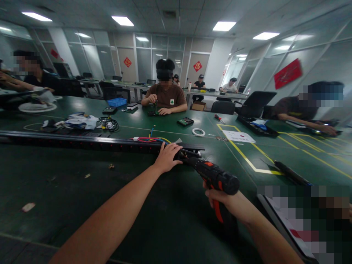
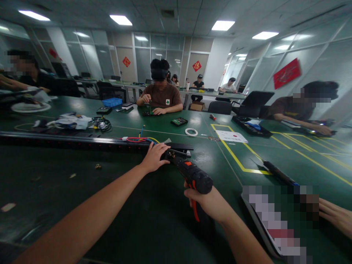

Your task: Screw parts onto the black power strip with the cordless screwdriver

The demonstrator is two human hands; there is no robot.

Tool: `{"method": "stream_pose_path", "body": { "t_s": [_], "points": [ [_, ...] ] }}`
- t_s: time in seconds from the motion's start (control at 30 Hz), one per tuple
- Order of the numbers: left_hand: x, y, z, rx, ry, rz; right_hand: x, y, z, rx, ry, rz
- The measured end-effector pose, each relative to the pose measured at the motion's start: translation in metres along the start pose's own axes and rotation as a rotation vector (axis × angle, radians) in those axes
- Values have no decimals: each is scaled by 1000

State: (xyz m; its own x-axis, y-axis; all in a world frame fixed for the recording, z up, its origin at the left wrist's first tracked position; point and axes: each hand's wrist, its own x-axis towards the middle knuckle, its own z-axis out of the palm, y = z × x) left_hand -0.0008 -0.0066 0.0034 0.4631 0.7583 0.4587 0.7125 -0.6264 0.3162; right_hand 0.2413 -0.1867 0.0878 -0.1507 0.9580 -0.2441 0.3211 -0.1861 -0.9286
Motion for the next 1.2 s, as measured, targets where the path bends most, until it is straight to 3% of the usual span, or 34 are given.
{"method": "stream_pose_path", "body": {
  "t_s": [0.6, 1.2],
  "points": [
    [0, 0, 0, 5, 4, 4, 0, 1, 0, 33, 7, 40],
    [-1, -2, 0, 2, 0, 13, 1, 4, -1, 20, -16, -29]
  ]
}}
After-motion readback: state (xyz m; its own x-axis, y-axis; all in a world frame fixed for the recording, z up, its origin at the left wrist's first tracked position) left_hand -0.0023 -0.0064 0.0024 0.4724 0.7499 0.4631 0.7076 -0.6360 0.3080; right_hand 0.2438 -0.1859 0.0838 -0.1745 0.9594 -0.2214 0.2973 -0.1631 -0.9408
